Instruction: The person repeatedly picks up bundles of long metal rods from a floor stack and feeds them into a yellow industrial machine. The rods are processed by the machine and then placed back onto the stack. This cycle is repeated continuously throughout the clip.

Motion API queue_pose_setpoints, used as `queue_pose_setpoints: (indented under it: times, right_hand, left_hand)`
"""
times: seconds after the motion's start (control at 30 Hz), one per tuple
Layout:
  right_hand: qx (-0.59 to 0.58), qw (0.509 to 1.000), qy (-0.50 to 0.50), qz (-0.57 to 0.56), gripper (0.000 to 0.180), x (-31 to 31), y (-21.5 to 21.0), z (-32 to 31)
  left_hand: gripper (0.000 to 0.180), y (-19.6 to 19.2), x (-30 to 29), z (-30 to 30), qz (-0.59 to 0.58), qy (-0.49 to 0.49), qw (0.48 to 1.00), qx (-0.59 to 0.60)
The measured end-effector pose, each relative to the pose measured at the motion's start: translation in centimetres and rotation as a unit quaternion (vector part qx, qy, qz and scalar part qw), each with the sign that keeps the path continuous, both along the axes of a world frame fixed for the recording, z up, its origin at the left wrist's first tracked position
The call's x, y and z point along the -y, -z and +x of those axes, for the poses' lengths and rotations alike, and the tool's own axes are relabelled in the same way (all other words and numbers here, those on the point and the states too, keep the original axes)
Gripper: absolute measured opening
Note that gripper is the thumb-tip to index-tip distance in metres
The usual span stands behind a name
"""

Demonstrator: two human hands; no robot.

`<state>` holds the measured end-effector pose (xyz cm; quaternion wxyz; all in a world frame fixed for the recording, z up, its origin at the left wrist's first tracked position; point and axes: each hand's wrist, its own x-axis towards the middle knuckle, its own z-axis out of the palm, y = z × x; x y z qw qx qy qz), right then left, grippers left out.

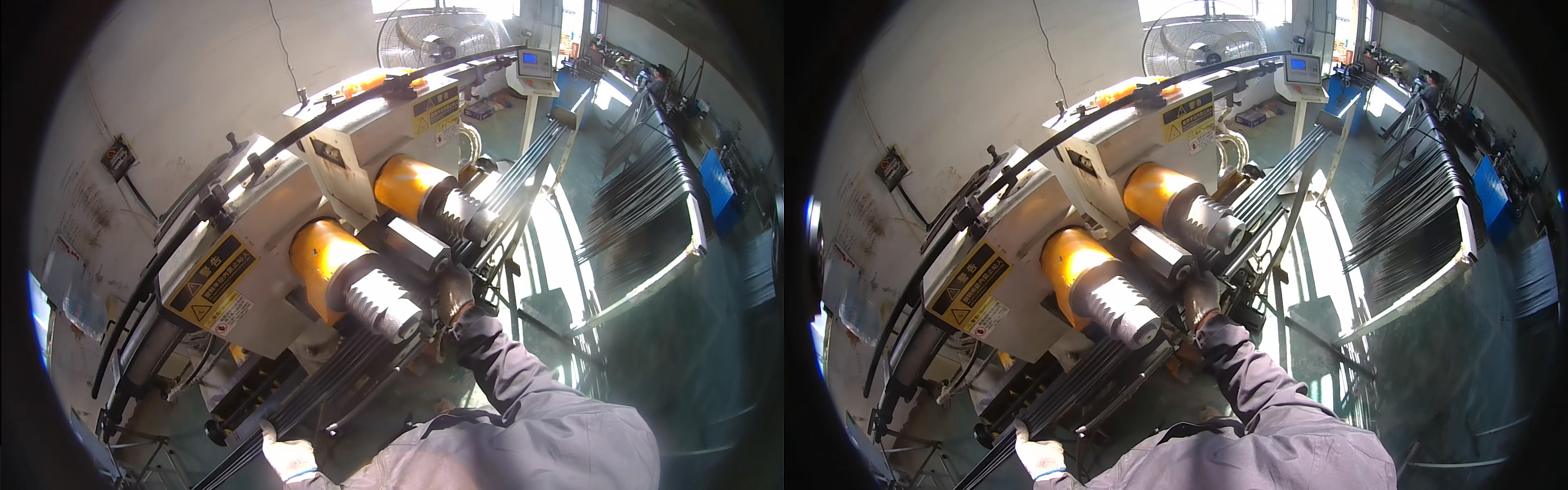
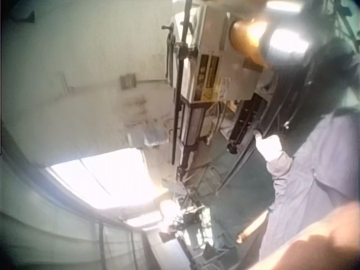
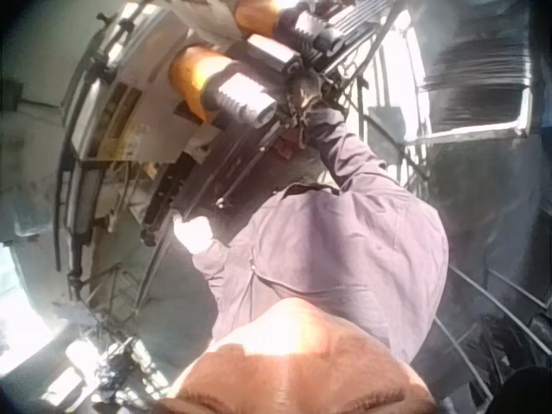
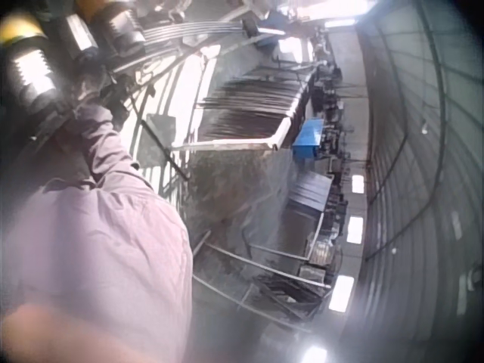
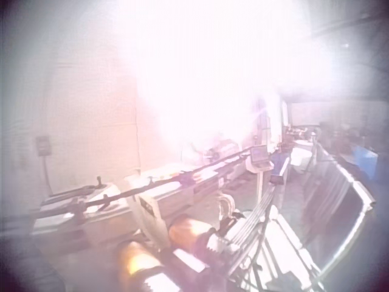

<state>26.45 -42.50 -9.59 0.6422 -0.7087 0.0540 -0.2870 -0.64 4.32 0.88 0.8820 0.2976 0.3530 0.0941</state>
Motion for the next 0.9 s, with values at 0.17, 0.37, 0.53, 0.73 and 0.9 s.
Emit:
queue_pose_setpoints:
  times: [0.17, 0.37, 0.53, 0.73, 0.9]
  right_hand:
    - [-0.13, 0.952, -0.05, 0.272, 0.057, -0.1, -7.4, -4.6]
    - [-0.173, 0.967, 0.023, 0.185, 0.06, 1.4, -8.0, -10.3]
    - [-0.226, 0.973, 0.05, 0.022, 0.057, 4.0, -4.9, -12.8]
    - [-0.264, 0.962, -0.008, 0.069, 0.059, 4.9, 2.6, -12.7]
    - [-0.263, 0.933, -0.116, 0.217, 0.051, 5.0, 9.7, -14.3]
  left_hand:
    - [0.045, 1.4, -0.4, 0.0, 0.008, 0.027, 0.999, 0.035]
    - [0.044, 2.0, -5.9, -2.0, 0.121, -0.127, 0.981, 0.082]
    - [0.048, 2.1, -3.0, -1.0, 0.197, -0.09, 0.975, 0.057]
    - [0.064, 4.4, 1.7, 0.8, 0.087, -0.019, 0.992, -0.092]
    - [0.039, 3.1, 2.6, 0.0, -0.102, 0.141, 0.971, 0.163]
